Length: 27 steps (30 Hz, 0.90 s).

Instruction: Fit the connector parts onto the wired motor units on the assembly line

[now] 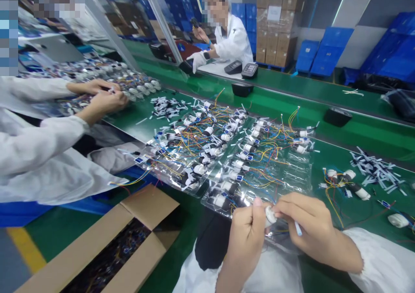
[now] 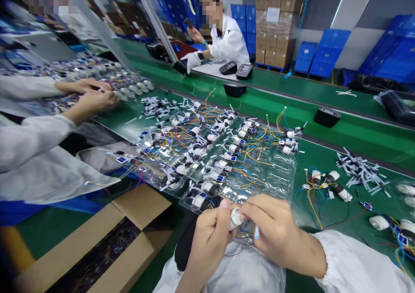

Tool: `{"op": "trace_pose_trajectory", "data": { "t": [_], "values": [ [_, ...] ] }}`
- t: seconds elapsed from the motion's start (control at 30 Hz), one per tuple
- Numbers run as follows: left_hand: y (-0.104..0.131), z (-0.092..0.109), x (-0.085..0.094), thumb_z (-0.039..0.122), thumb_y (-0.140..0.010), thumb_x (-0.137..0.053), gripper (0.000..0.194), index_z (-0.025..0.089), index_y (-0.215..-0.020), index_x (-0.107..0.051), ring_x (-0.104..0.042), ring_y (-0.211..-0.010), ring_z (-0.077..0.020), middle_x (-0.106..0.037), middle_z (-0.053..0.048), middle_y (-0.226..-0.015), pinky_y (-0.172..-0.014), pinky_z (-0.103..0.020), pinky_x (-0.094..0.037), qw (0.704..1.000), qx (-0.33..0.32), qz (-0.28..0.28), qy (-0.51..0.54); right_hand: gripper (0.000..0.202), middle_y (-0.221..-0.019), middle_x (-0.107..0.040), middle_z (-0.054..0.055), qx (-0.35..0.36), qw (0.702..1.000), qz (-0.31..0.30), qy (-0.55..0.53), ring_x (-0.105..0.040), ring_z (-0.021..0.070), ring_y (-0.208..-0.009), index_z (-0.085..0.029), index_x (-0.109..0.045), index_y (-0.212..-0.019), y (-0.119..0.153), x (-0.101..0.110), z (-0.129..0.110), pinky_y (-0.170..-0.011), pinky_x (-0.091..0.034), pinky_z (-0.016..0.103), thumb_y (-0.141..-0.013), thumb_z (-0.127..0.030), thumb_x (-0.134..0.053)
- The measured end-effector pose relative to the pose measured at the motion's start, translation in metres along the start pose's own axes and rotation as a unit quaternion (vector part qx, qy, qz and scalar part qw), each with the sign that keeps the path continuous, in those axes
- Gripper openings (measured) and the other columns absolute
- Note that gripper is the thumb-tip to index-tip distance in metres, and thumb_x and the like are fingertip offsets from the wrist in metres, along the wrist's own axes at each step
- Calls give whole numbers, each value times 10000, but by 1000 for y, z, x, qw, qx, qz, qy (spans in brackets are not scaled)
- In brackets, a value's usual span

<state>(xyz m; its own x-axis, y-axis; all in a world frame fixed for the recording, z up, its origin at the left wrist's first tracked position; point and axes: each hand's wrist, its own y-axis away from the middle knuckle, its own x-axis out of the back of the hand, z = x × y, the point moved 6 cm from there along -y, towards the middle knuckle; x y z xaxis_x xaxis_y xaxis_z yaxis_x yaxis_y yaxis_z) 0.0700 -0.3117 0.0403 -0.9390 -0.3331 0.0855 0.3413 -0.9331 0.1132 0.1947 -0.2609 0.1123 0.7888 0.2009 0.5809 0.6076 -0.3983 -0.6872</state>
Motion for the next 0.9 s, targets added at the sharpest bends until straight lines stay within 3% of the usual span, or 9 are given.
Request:
{"op": "trace_pose_trajectory", "data": {
  "t": [0.17,0.33,0.43,0.53,0.63,0.7,0.77,0.83,0.9],
  "values": [
    [0,10,1,358,-1090,-364,546,215,-564,-376,-387,-492,-118,-427,27,-523,-535,-303,-267,987,-118,51,-96,314,-759,-708,53,-31,998,-27,-37,-633,158,-646,-173,-663,-882,1,-5,10,-585,-495,250,-846,60,-455],
    [6,16,0,223,-1057,-416,460,220,-599,-369,-380,-484,-111,-429,36,-539,-533,-311,-249,964,-197,81,-156,284,-658,-679,-14,-170,972,-115,-113,-597,110,-573,-185,-688,-771,-4,-8,28,-559,-427,215,-833,44,-534],
    [3,12,-8,252,-1067,-420,461,210,-609,-426,-424,-515,-117,-470,19,-559,-545,-303,-264,973,-180,42,-140,272,-642,-688,-37,-237,945,-193,-120,-601,107,-581,-196,-701,-728,-8,-3,37,-579,-417,222,-833,33,-596],
    [-8,-2,-19,449,-1072,-459,534,197,-603,-494,-410,-497,-111,-496,8,-550,-511,-277,-288,997,-72,-30,5,201,-747,-739,-28,-260,928,-238,-123,-655,130,-690,-215,-746,-822,-14,11,40,-652,-458,244,-890,-44,-665],
    [-16,-14,-31,678,-956,-592,571,163,-711,-632,-357,-439,-78,-575,0,-591,-428,-238,-284,974,43,-81,209,114,-914,-767,10,-260,932,-205,-147,-691,162,-823,-225,-763,-955,-21,30,42,-719,-505,273,-947,-151,-677],
    [-18,-15,-33,708,-869,-704,565,145,-835,-703,-402,-458,-70,-634,-13,-664,-413,-212,-307,950,74,-83,293,111,-984,-762,31,-269,937,-153,-161,-696,170,-857,-227,-767,-986,-24,41,45,-705,-526,273,-959,-186,-666],
    [-19,-13,-33,614,-824,-820,501,146,-985,-746,-529,-557,-86,-685,-28,-766,-472,-197,-405,934,87,-81,336,89,-984,-759,37,-294,934,-92,-179,-700,167,-843,-227,-773,-986,-24,50,50,-674,-544,259,-945,-210,-695],
    [-18,-11,-33,443,-800,-906,453,165,-1122,-752,-672,-770,-133,-736,-58,-932,-628,-209,-522,924,97,-95,356,97,-921,-759,25,-325,921,-26,-214,-712,160,-807,-231,-768,-999,-23,56,55,-672,-571,247,-902,-237,-769],
    [-16,-11,-35,298,-764,-945,494,192,-1200,-739,-724,-1016,-204,-751,-85,-1129,-818,-260,-578,915,103,-116,372,203,-878,-763,12,-341,905,41,-252,-725,157,-791,-237,-758,-1028,-23,62,58,-697,-598,245,-845,-252,-844]
  ]
}}
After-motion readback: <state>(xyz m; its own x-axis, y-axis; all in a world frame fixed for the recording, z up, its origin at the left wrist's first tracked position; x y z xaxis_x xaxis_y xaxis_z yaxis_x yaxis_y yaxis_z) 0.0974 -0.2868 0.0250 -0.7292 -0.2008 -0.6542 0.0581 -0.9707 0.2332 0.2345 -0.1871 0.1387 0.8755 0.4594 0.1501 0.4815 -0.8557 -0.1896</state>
